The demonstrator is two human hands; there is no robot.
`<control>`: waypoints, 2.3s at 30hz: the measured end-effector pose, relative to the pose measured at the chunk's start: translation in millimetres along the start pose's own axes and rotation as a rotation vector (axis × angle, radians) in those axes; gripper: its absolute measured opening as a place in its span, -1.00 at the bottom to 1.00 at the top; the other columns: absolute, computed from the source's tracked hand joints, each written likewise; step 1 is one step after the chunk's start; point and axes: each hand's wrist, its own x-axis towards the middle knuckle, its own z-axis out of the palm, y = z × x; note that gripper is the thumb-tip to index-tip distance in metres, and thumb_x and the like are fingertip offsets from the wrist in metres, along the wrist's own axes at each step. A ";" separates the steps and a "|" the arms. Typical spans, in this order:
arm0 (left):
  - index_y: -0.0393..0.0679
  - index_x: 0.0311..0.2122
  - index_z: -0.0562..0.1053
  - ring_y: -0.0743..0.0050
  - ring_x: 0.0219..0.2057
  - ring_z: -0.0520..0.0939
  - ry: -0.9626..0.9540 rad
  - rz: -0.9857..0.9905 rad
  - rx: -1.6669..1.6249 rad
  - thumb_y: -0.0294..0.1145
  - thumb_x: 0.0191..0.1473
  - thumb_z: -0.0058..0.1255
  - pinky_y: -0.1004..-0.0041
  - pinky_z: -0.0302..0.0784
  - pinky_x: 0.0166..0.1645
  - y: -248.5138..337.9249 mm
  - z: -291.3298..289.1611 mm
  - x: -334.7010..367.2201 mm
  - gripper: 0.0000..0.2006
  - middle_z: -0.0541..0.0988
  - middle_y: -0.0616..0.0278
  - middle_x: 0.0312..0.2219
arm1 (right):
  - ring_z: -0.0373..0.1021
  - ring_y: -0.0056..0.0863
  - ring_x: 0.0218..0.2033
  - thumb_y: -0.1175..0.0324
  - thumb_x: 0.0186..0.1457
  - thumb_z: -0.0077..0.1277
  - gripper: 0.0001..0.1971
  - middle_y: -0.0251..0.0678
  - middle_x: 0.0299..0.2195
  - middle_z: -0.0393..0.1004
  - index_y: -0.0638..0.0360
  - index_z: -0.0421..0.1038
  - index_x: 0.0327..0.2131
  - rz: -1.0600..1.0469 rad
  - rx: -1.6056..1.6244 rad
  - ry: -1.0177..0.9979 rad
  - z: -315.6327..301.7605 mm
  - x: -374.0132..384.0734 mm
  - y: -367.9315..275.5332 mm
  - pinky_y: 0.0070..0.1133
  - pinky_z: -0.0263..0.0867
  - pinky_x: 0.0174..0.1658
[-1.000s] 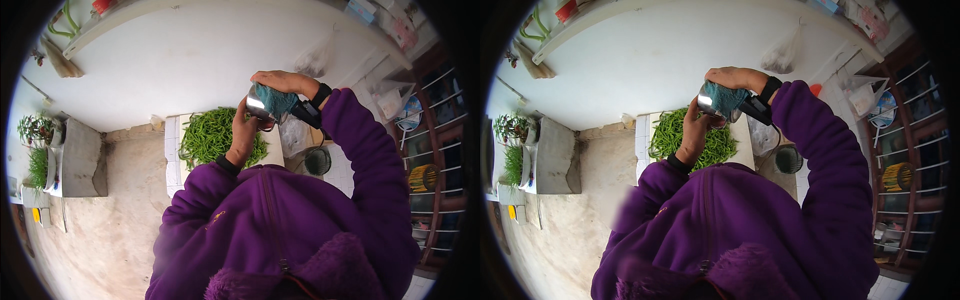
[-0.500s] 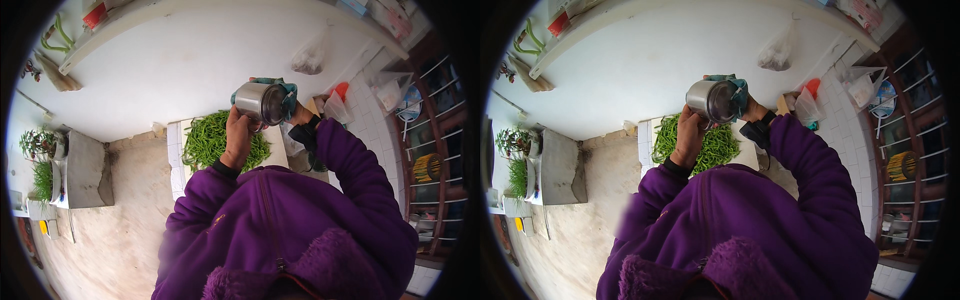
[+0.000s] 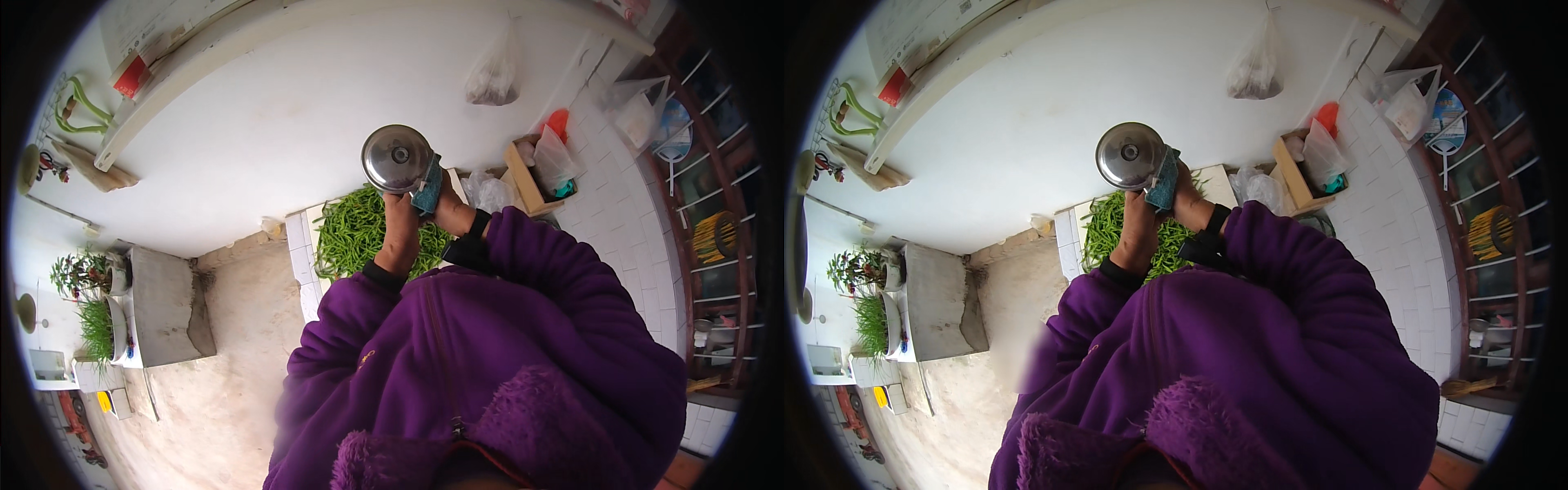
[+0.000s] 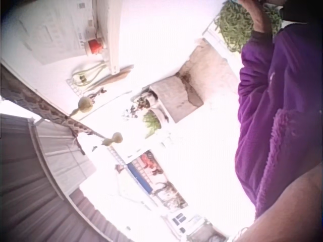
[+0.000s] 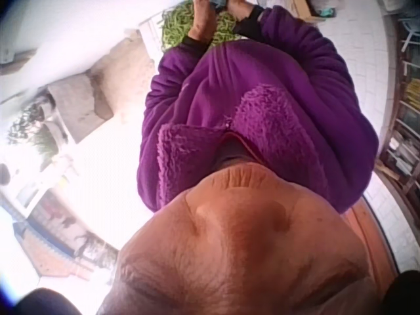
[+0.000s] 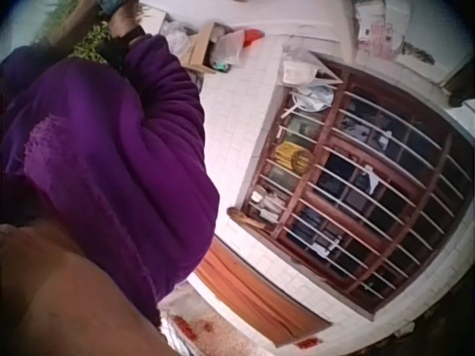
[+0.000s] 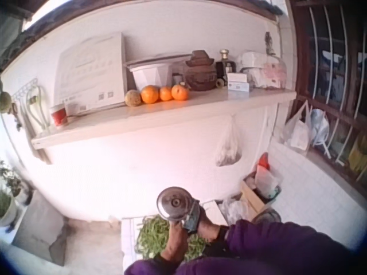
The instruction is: The person wipes a countertop and a metal kettle with a cloth, then moves to a window and wipes the glass and frame. The person handles oranges and a kettle on the counter before cleaning the window panes and bars.
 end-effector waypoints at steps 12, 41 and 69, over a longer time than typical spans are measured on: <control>0.14 0.07 0.36 0.53 -0.28 0.60 0.036 -0.226 -0.223 -0.42 0.22 -0.16 0.48 0.54 -0.33 14.6 -25.8 -1.4 -0.67 0.55 0.35 -0.21 | 0.35 -0.58 -0.08 0.27 0.36 -0.23 -0.67 -0.33 -0.11 0.45 0.25 0.32 0.05 -0.653 -0.227 -0.059 -19.2 15.0 -27.1 -0.61 0.26 0.05; -0.17 0.12 0.29 0.41 0.00 0.49 -0.370 -0.190 -0.164 -0.27 0.29 -0.15 0.35 0.52 -0.02 12.2 -28.3 31.9 -0.65 0.44 0.25 -0.02 | 0.24 -0.32 0.01 0.28 0.00 0.07 -0.79 -0.50 -0.07 0.42 -0.01 0.51 -0.23 -1.506 -1.486 -0.204 24.6 0.9 -78.7 -0.28 0.15 0.09; -0.49 0.00 0.34 -0.15 -0.04 0.58 -0.327 -0.550 -0.357 -0.51 0.15 -0.22 0.09 0.54 0.10 48.4 25.6 10.8 -0.66 0.52 -0.25 -0.11 | 0.44 -0.32 -0.17 0.42 0.22 -0.01 -0.80 -0.26 -0.19 0.49 0.18 0.41 -0.08 -1.812 -0.795 0.177 -64.6 42.9 -379.8 -0.50 0.36 -0.11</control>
